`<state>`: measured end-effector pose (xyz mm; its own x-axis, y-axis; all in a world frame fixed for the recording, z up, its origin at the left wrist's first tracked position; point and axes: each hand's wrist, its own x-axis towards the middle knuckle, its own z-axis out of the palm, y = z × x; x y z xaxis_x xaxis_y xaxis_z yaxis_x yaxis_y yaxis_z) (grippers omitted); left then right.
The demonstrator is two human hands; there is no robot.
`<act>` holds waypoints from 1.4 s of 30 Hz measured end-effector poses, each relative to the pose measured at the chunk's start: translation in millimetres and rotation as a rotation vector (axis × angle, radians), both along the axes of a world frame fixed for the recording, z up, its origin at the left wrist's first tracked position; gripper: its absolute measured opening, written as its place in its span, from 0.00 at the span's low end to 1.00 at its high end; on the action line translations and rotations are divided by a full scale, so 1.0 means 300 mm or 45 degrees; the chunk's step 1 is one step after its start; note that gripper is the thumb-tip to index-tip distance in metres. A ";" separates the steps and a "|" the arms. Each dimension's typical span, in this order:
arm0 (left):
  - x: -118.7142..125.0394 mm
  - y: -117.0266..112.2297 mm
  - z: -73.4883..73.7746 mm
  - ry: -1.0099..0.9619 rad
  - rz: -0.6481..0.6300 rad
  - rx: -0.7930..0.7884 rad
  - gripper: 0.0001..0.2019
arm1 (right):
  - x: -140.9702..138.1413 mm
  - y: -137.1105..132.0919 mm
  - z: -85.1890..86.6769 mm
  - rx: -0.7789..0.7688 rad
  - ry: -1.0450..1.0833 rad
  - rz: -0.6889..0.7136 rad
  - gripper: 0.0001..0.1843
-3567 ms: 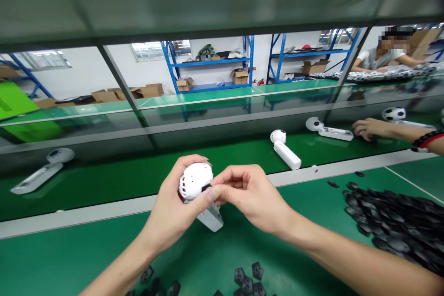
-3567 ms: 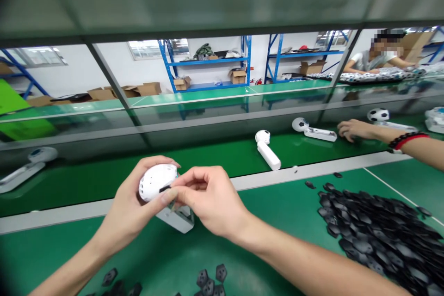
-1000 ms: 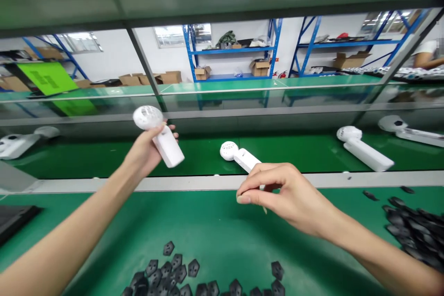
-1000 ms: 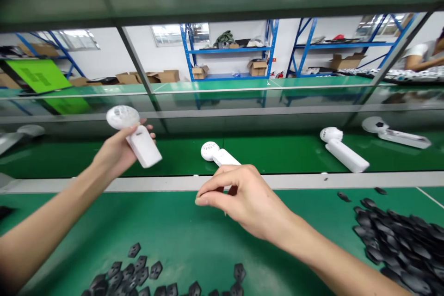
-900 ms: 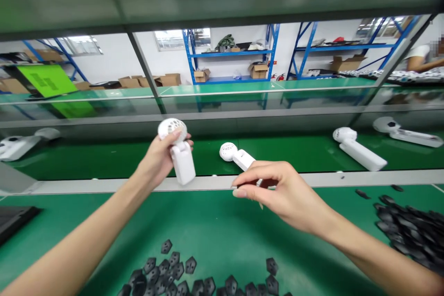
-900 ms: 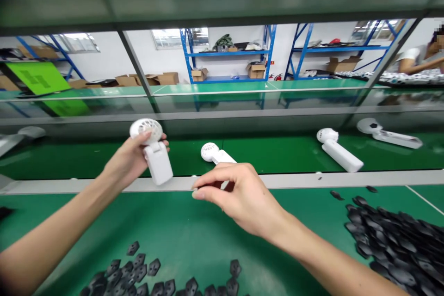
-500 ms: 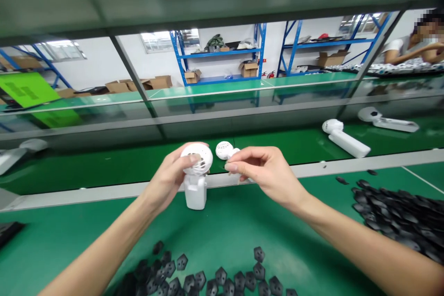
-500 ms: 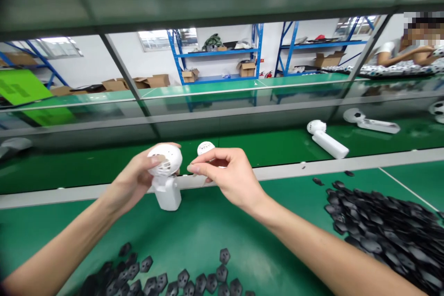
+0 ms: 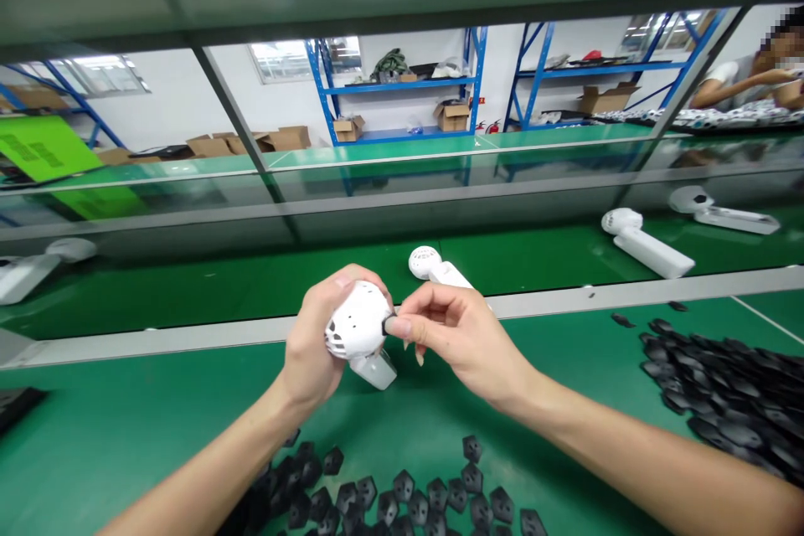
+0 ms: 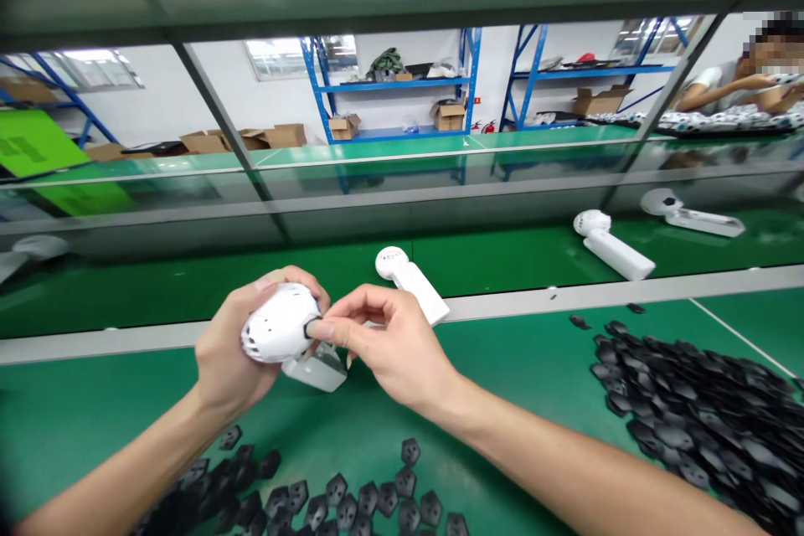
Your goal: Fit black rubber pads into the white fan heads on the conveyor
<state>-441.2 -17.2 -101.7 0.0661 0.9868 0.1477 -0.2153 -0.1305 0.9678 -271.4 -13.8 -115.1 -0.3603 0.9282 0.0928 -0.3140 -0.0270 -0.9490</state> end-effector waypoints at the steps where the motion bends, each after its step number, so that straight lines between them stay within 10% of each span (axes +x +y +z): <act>1: -0.001 0.000 0.002 0.001 -0.021 0.002 0.16 | -0.003 -0.004 -0.001 0.007 0.010 0.008 0.19; 15: -0.001 0.005 0.009 0.156 -0.197 0.082 0.22 | 0.029 -0.019 0.051 -0.113 -0.104 0.142 0.34; 25: 0.002 0.013 0.013 0.102 -0.209 0.037 0.20 | 0.042 -0.004 0.022 0.526 -0.421 0.017 0.21; 34: -0.112 0.224 -0.019 -0.534 0.556 -0.620 0.11 | 0.234 0.096 0.071 0.252 -1.718 0.521 0.22; 42: -0.149 0.302 -0.113 -0.393 0.546 -0.712 0.05 | 0.329 0.132 0.086 0.335 -2.020 0.517 0.13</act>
